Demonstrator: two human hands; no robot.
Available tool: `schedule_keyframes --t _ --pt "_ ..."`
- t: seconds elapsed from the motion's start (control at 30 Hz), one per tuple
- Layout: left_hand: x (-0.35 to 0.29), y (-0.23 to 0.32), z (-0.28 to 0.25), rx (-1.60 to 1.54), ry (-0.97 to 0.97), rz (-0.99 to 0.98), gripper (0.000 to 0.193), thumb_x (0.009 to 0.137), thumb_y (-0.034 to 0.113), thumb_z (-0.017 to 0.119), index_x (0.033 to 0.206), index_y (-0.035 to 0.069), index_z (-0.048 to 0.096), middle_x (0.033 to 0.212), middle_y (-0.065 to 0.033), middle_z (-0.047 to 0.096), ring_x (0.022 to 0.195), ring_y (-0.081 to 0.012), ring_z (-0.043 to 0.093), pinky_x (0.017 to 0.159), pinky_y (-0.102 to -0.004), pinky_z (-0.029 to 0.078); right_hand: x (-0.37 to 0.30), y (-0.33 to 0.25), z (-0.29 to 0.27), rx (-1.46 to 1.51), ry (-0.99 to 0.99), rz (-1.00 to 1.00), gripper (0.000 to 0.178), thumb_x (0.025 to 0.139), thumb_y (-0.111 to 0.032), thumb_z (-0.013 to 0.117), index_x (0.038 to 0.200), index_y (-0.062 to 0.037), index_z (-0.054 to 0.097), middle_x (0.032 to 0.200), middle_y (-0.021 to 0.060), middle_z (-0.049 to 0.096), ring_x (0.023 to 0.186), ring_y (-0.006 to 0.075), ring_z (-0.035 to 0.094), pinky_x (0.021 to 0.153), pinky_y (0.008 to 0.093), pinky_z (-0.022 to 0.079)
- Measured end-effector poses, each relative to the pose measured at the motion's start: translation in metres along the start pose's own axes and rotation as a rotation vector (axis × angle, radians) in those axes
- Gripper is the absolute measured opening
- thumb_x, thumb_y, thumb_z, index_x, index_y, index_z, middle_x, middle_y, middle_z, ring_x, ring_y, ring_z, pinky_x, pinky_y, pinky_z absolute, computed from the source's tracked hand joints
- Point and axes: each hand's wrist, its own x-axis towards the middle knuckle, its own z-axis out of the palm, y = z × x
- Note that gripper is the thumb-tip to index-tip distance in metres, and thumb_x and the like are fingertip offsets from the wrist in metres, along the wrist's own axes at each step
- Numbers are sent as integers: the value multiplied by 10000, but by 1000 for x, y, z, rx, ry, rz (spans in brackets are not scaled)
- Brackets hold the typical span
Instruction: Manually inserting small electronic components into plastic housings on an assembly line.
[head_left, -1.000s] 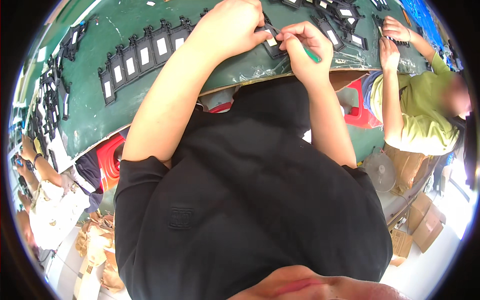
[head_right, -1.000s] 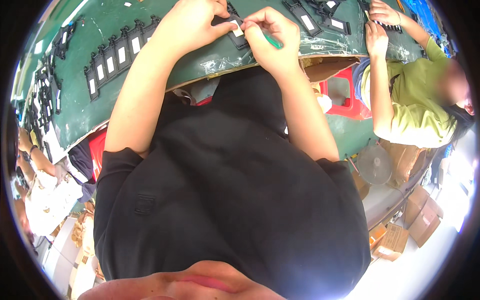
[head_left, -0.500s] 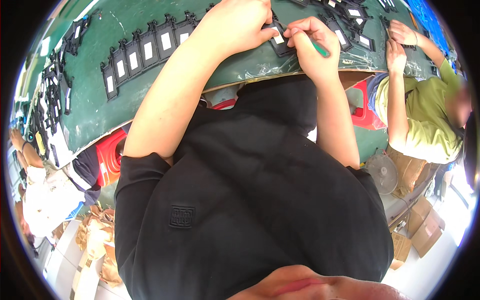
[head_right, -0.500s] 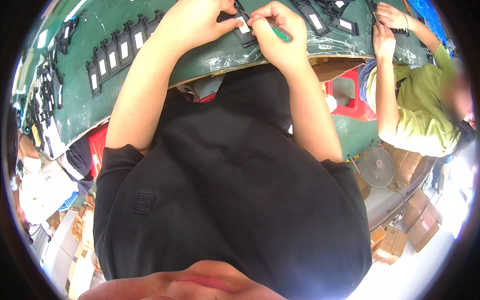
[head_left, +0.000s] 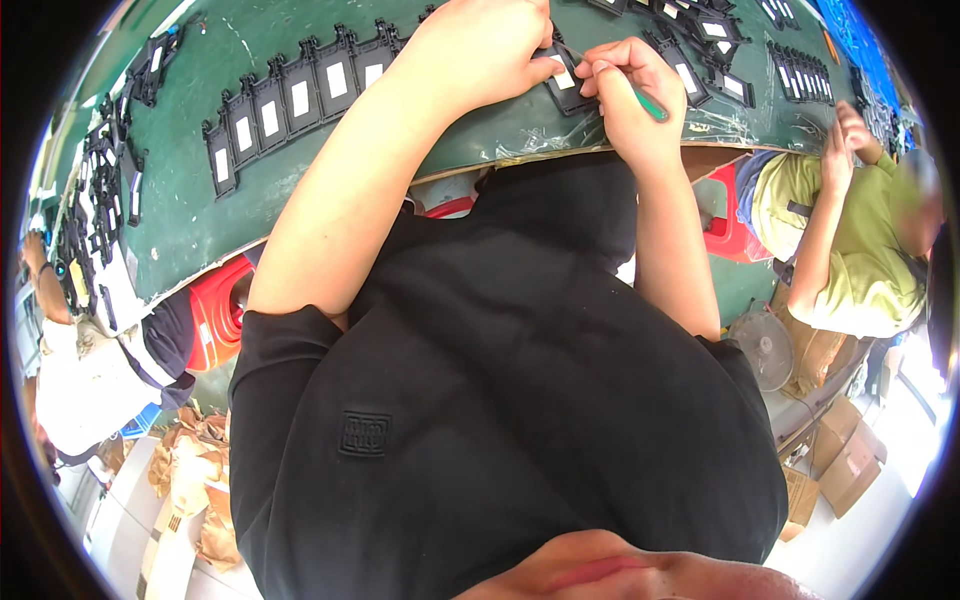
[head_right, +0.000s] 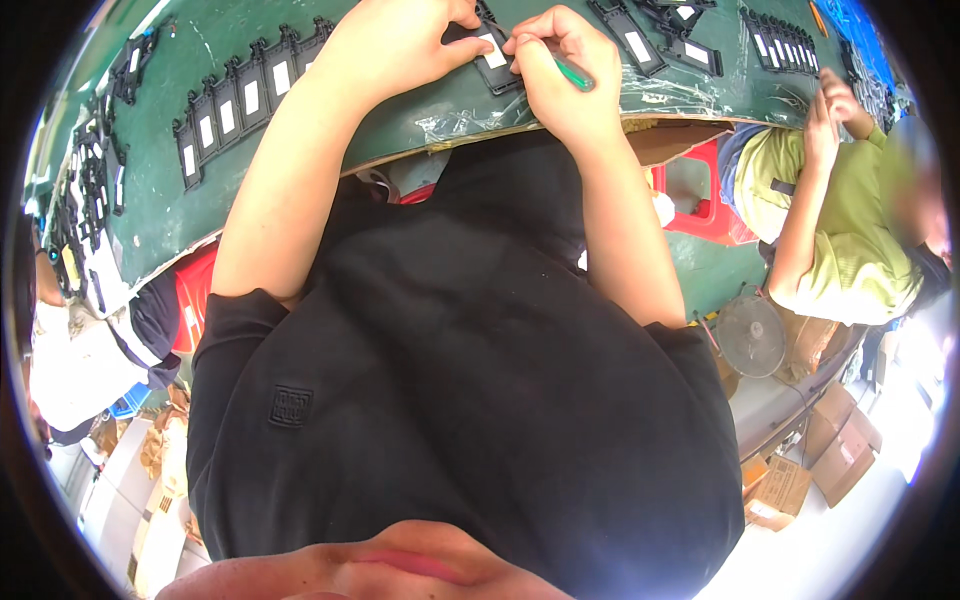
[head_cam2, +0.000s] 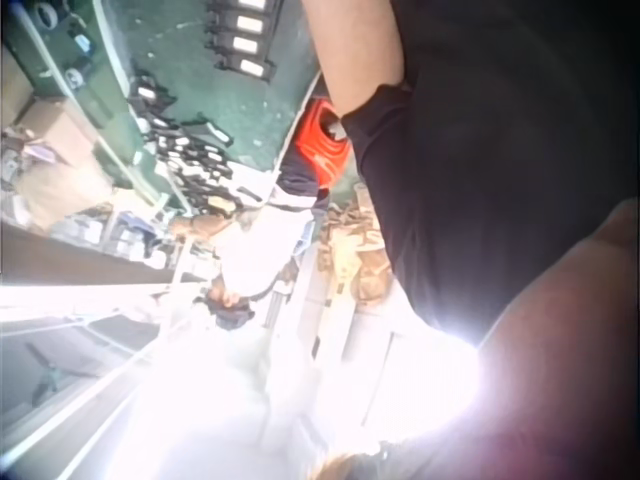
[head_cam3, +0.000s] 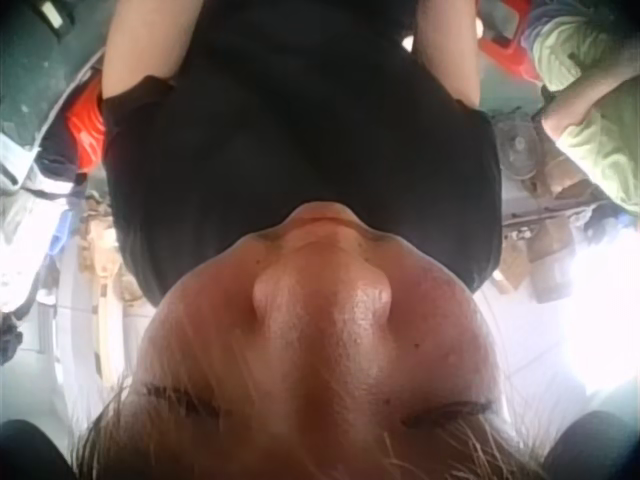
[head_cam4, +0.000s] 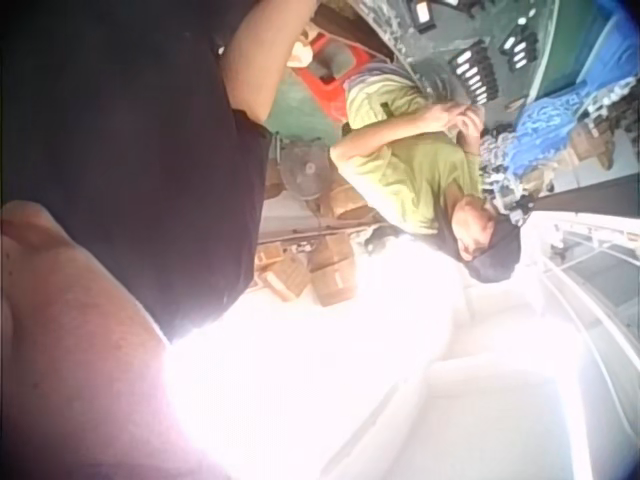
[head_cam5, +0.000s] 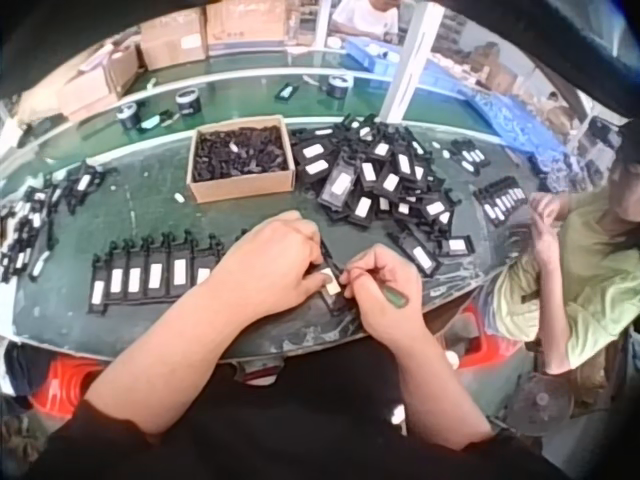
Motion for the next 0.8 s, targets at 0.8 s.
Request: schedule_keyframes --t 0.8 --pt "-3 6 -1 -260 78 -108 490 764 138 835 1080 34 476 904 -162 684 916 -388 683 814 -460 544 10 -8 -13 144 -211 14 82 957 -14 614 997 28 672 921 106 736 753 109 686 637 240 525"
